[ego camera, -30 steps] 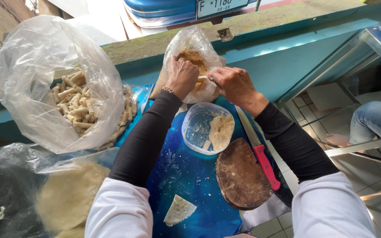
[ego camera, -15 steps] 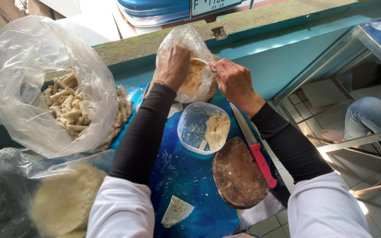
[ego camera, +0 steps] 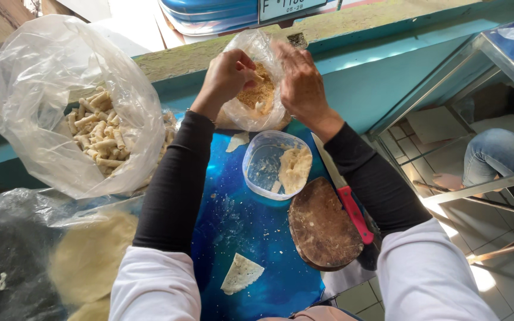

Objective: The person takes pieces of dough, flattens them by hand on the table, spoons brown filling from a container onto a dough piece, folds and pinches the dough closed around the filling, and places the finished filled pastry into a plastic bag with others.

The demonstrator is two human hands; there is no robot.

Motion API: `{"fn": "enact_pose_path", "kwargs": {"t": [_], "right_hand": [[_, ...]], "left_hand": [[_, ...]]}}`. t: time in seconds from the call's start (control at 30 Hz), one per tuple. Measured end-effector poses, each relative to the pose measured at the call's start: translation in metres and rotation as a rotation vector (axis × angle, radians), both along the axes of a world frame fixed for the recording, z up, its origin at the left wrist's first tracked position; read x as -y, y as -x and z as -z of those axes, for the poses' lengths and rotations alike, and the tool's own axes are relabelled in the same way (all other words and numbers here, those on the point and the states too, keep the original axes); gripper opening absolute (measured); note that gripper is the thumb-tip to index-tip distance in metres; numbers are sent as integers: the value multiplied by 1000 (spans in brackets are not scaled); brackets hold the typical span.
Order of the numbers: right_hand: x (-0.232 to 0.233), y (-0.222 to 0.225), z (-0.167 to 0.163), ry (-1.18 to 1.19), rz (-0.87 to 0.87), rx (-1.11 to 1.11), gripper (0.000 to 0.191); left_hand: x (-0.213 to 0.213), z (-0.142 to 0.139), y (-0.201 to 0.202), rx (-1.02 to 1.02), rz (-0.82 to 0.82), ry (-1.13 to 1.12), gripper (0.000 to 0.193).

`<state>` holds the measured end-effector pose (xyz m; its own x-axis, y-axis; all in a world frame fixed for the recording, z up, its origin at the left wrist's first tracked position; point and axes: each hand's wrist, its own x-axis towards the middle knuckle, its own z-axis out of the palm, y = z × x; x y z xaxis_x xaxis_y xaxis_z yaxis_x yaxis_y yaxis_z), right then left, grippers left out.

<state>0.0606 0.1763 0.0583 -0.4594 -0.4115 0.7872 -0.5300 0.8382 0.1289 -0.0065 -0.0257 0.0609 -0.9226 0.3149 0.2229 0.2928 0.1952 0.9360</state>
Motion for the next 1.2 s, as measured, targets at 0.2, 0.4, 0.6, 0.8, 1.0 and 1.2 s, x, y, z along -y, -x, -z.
{"fn": "enact_pose_path", "kwargs": {"t": [0.2,0.4,0.6,0.8,1.0,1.2], "right_hand": [[20,12,9,-228,242,182,37],[27,8,7,-538,405,378,5],[37,-7,-5,-283,118,287,77],[19,7,-4,-30,61,99,44],[26,32,19,-134,181,563,19],[53,62,42,-76,100,766,14]], "left_hand": [[4,9,-1,-411,-318,178,10],[0,5,-2,-302,-456,198,29],[-5,-1,-6,-43,-389,-28,23],[12,3,-2,-269,-236,157,18],[21,-3,-5,-660,-197,225,5],[26,-22,-12,-541,-397,469,35]]}}
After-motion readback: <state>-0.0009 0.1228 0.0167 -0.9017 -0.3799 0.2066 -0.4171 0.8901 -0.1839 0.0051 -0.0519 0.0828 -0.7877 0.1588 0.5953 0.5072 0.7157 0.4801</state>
